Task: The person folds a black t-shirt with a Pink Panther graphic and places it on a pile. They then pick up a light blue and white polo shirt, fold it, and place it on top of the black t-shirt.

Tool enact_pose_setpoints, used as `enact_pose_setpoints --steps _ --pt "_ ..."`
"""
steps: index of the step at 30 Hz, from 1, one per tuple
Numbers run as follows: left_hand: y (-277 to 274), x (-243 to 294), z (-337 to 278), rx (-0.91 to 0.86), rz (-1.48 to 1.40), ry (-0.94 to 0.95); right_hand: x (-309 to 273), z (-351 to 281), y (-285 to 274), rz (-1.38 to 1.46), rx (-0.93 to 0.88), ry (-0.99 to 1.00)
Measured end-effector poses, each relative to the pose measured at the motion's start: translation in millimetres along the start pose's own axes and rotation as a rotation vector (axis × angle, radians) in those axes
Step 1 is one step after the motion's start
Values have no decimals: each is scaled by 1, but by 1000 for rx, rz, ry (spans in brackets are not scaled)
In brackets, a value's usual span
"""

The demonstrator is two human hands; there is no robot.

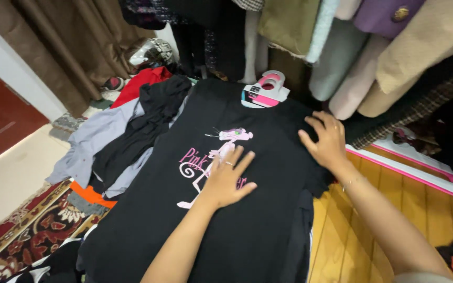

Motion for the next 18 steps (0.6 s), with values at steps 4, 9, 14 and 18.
enact_pose_setpoints --steps 4,9,14,18 --pt "17 35 1 78 4 248 -1 -50 -18 53 -25 170" --pt "26 50 1 -52 22 256 34 -106 -17 279 -33 539" --pt "27 50 5 -89 -1 220 76 -160 21 546 -227 968" --pt "30 47 12 -110 -97 120 135 -187 38 603 2 930"
Point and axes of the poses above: each hand's wrist, its own z-axis towards the middle knuckle, its own y-axis out of the palm, x = y × z, the point moved 3 cm from there along z, towards the middle knuckle, and after that the axes turned 1 degree about -y, right-handed, at the moved point
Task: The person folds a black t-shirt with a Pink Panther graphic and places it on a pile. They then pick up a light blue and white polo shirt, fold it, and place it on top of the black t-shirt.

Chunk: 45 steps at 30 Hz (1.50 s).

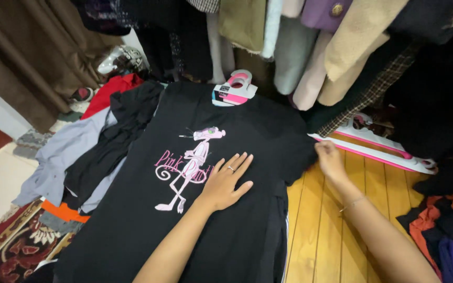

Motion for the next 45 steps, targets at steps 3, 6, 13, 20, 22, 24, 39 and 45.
enact_pose_setpoints --steps 3,6,13,20,22,24,39,45 --pt "-4 4 9 24 -56 -37 -39 -4 -10 53 30 103" --pt "-25 27 21 -47 -111 -117 -85 -26 -16 272 -43 212" --pt "-1 51 60 -142 118 -56 -119 -74 -23 19 -271 658" --pt "-4 49 58 -185 113 -76 -109 -72 -16 -398 -140 347" --pt "-4 49 58 -181 109 -71 -125 -72 -8 -366 -71 276" --pt "-4 48 58 -195 121 -72 -131 -67 4 -226 -38 146" --pt "-2 46 61 -208 134 -61 -73 -25 -8 290 -10 408" --pt "4 31 65 -83 -88 -23 -138 8 22 466 52 326"
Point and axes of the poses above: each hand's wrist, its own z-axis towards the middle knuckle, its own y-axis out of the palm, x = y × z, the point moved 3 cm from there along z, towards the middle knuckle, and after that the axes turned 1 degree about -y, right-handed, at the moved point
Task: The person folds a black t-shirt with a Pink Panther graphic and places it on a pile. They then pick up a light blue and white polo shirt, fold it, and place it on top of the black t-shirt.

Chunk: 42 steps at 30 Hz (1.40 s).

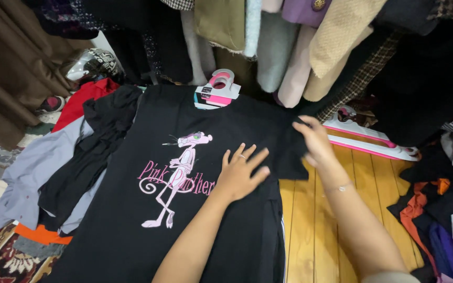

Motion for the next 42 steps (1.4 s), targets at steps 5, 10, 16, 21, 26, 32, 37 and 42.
enact_pose_setpoints --steps 5,10,16,21,26,32,37,42 --pt "-8 -31 0 443 -856 -107 -70 -99 112 110 -478 26" --pt "-4 -51 8 407 -971 -358 -46 -84 126 49 -675 -97" --pt "56 -104 46 436 -706 -288 -22 -66 84 -618 -167 -708" --pt "44 -96 36 389 -929 -431 -21 -124 86 -859 -299 -568" --pt "20 -77 28 406 -946 -393 -23 -167 94 -801 -438 -881" --pt "29 -84 31 433 -801 -362 -46 -183 96 -604 -601 -962" --pt "30 -70 29 510 -642 -303 -45 -106 83 -639 -234 -957" --pt "-10 -16 1 813 -55 158 -65 -76 104 -1147 -324 -821"
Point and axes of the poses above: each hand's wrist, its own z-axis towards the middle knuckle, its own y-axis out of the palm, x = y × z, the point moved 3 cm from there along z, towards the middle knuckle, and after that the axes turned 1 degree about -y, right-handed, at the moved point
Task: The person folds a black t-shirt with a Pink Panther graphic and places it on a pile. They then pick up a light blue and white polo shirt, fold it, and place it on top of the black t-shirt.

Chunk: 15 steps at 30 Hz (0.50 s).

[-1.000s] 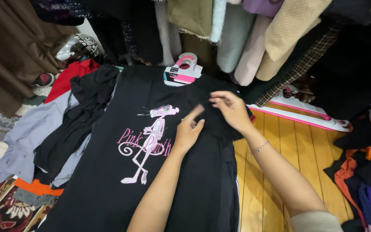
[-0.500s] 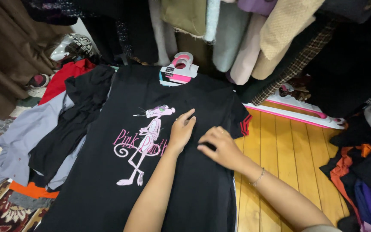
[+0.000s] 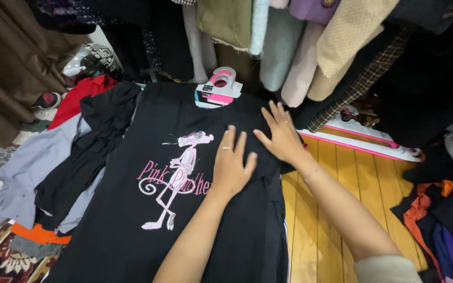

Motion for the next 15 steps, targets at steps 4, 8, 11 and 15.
enact_pose_setpoints --steps 4,8,11,15 --pt "3 1 -1 -629 141 -202 35 12 21 -102 -294 134" --pt "2 6 5 -879 177 -305 38 11 24 -77 -308 199" --pt "2 6 5 -924 194 -324 34 11 21 -24 -308 218" --pt "5 3 2 -885 213 -295 46 0 21 85 -211 161"
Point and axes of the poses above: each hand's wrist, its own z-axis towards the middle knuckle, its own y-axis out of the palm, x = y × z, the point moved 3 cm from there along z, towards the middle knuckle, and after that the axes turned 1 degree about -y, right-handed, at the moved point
